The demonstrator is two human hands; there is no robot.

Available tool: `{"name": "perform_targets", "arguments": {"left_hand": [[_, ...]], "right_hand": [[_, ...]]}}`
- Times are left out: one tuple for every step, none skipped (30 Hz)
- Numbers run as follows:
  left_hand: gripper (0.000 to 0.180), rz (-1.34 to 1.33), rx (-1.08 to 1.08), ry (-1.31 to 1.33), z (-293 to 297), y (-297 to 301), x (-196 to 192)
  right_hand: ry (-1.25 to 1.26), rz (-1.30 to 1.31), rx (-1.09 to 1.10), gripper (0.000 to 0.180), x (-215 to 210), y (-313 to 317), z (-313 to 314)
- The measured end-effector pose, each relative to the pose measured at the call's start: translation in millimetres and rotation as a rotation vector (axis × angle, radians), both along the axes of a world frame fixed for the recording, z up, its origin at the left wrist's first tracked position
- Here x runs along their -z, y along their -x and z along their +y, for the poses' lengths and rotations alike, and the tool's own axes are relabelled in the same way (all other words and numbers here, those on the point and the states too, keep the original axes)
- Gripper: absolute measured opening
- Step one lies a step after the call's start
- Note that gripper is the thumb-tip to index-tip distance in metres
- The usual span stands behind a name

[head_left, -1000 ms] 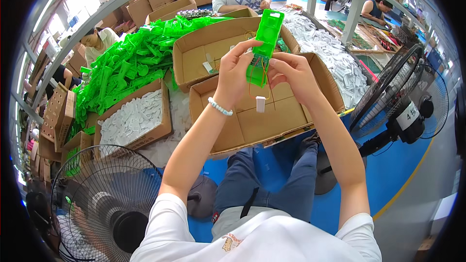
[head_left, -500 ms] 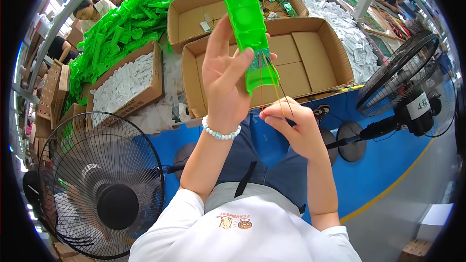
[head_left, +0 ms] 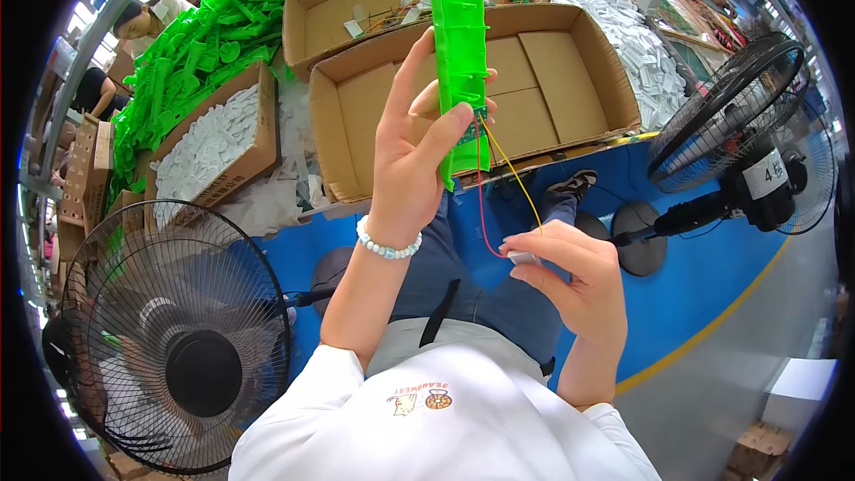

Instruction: The person places a cardboard box on the table, fits circuit boards, wires, and switches into plastic flashlight casings by hand, and arranges the assembled casings in the box.

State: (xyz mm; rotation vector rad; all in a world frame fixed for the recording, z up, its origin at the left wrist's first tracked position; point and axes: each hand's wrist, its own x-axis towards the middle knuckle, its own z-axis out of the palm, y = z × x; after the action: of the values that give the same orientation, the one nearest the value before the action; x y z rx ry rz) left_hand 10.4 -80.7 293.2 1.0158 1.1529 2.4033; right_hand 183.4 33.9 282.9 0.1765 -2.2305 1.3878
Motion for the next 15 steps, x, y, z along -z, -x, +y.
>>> {"name": "perform_targets", "arguments": {"left_hand": [[0.068, -0.021, 0.042, -0.004, -1, -1, 1], [0.068, -0.025, 0.044, -0.005, -1, -2, 2], [0.064, -0.033, 0.034, 0.003, -1, -4, 3], [0.061, -0.042, 0.021, 0.01, -1, -7, 3], [0.061, -0.047, 0.022, 0.009, -2, -7, 5], [0.055, -0.06, 0.044, 0.041, -4, -6, 7], [0.051, -0.074, 0.066, 0.072, -4, -6, 9], [0.051, -0.078, 0.067, 0.068, -3, -7, 9], [0.047, -0.103, 0.076, 0.131, -4, -10, 6], [0.044, -0.13, 0.091, 0.197, -5, -14, 6], [0.044, -0.135, 0.096, 0.198, -5, -18, 9], [0.043, -0.132, 0.12, 0.204, -4, -21, 12], [0.042, -0.126, 0.144, 0.208, -3, -23, 14], [0.042, -0.126, 0.149, 0.206, -5, -28, 17], [0.043, -0.179, 0.217, 0.21, -9, -35, 20]], "right_hand": [[-0.001, -0.003, 0.003, 0.025, -4, -1, -1], [0.014, 0.018, 0.041, 0.024, -7, -2, -3], [0.028, 0.039, 0.079, 0.022, -9, -3, -4], [0.035, 0.068, 0.142, 0.021, -13, -5, -5], [0.028, 0.224, 0.16, 0.019, -14, 0, -5], [0.021, 0.38, 0.177, 0.018, -16, 7, -5], [-0.086, 0.453, 0.289, 0.016, -23, 11, -7], [-0.089, 0.449, 0.288, 0.016, -26, 11, -3], [-0.157, 0.468, 0.266, 0.016, -28, 11, 1], [-0.222, 0.483, 0.249, 0.016, -29, 11, 4], [-0.163, 0.531, 0.186, 0.02, -27, 15, 7], [-0.163, 0.525, 0.19, 0.02, -25, 20, 7], [-0.107, 0.591, 0.226, 0.022, -24, 27, 6], [-0.052, 0.657, 0.262, 0.024, -23, 32, 7], [-0.105, 0.707, 0.265, 0.026, -21, 36, 11]]}}
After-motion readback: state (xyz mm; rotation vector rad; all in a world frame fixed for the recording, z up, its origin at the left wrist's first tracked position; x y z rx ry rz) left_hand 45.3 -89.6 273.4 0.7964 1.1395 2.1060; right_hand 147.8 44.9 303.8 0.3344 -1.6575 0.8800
